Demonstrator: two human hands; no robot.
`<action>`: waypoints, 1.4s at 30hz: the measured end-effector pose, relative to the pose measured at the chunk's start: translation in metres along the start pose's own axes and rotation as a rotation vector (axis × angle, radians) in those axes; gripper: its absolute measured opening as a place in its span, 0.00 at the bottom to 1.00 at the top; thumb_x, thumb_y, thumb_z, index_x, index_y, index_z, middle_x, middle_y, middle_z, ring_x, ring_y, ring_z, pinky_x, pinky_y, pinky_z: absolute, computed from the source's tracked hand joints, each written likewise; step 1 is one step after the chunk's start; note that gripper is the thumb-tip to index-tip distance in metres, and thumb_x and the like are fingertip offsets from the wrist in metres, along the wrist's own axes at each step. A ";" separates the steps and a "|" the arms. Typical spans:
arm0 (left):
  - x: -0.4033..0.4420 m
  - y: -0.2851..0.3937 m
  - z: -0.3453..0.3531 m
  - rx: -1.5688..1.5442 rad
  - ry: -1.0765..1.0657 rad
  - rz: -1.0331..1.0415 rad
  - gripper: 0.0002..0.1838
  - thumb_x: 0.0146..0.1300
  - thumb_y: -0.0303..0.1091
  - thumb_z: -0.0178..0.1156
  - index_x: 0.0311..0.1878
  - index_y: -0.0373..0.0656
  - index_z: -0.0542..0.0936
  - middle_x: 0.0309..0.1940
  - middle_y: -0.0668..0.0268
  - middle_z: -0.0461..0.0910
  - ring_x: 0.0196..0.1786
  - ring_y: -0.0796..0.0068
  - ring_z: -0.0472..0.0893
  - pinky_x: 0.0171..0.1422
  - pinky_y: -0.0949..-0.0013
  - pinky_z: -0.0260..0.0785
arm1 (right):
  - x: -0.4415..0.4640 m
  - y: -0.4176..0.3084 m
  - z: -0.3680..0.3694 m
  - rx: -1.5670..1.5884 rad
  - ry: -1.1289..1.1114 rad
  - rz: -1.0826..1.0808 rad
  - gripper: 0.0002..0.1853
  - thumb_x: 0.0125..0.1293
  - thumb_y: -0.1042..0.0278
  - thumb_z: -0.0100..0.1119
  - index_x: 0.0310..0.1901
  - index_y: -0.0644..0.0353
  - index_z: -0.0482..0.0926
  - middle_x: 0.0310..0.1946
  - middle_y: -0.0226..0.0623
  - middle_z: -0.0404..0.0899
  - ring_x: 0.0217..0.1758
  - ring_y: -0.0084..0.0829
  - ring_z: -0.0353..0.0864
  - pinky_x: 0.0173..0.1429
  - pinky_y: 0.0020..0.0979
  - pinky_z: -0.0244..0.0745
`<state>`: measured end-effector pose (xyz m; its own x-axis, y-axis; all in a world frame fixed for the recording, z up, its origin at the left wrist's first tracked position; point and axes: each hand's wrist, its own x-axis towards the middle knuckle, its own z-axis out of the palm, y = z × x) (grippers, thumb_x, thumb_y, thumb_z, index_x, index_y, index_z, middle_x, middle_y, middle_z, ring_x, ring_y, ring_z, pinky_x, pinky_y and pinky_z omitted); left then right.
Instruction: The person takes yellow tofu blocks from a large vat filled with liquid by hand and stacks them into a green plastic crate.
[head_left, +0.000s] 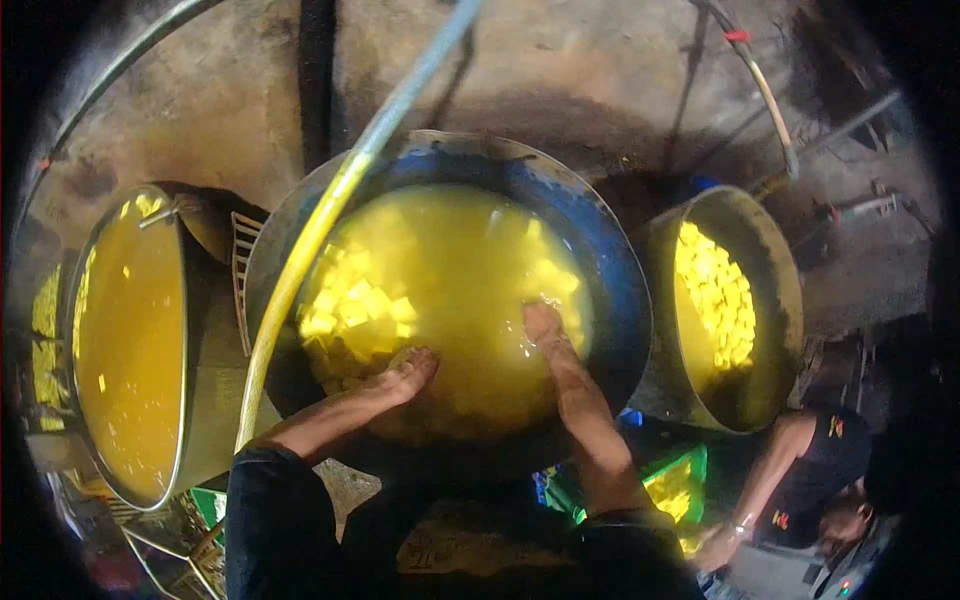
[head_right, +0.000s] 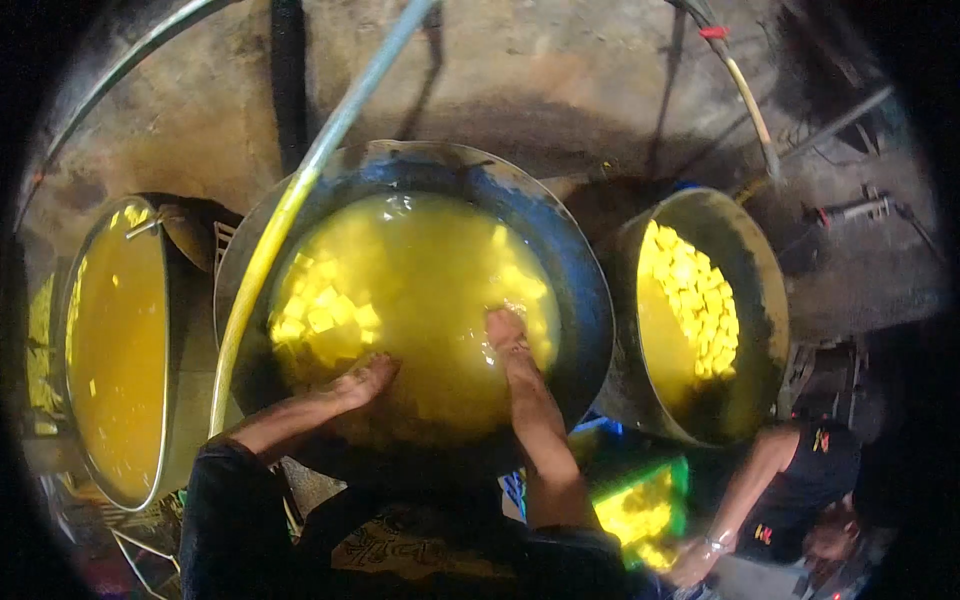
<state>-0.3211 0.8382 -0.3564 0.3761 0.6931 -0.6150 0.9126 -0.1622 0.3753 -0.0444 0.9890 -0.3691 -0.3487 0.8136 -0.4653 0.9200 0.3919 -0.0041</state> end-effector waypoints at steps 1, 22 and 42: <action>-0.009 0.008 -0.026 -0.113 -0.051 -0.044 0.19 0.63 0.34 0.54 0.57 0.41 0.70 0.54 0.55 0.68 0.61 0.57 0.67 0.61 0.58 0.62 | 0.007 0.006 0.005 0.056 -0.070 0.042 0.20 0.56 0.59 0.61 0.49 0.59 0.79 0.51 0.48 0.77 0.58 0.44 0.73 0.60 0.43 0.71; 0.137 -0.056 -0.052 -0.130 0.781 0.090 0.24 0.54 0.30 0.63 0.55 0.42 0.73 0.52 0.52 0.74 0.51 0.60 0.77 0.56 0.58 0.72 | 0.180 -0.186 -0.095 0.279 0.292 -0.289 0.12 0.57 0.64 0.55 0.41 0.59 0.79 0.40 0.50 0.81 0.44 0.51 0.80 0.48 0.45 0.76; 0.105 0.044 -0.123 -2.726 0.728 0.389 0.13 0.63 0.38 0.46 0.46 0.41 0.72 0.39 0.59 0.77 0.44 0.62 0.78 0.52 0.60 0.71 | 0.013 -0.087 -0.160 1.074 0.143 -0.419 0.20 0.56 0.63 0.70 0.45 0.65 0.75 0.33 0.32 0.77 0.38 0.21 0.76 0.42 0.25 0.71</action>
<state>-0.2615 0.9902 -0.3193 -0.1397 0.8819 -0.4502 -0.9852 -0.0784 0.1521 -0.1578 1.0340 -0.2334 -0.6159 0.7742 -0.1458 0.3819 0.1315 -0.9148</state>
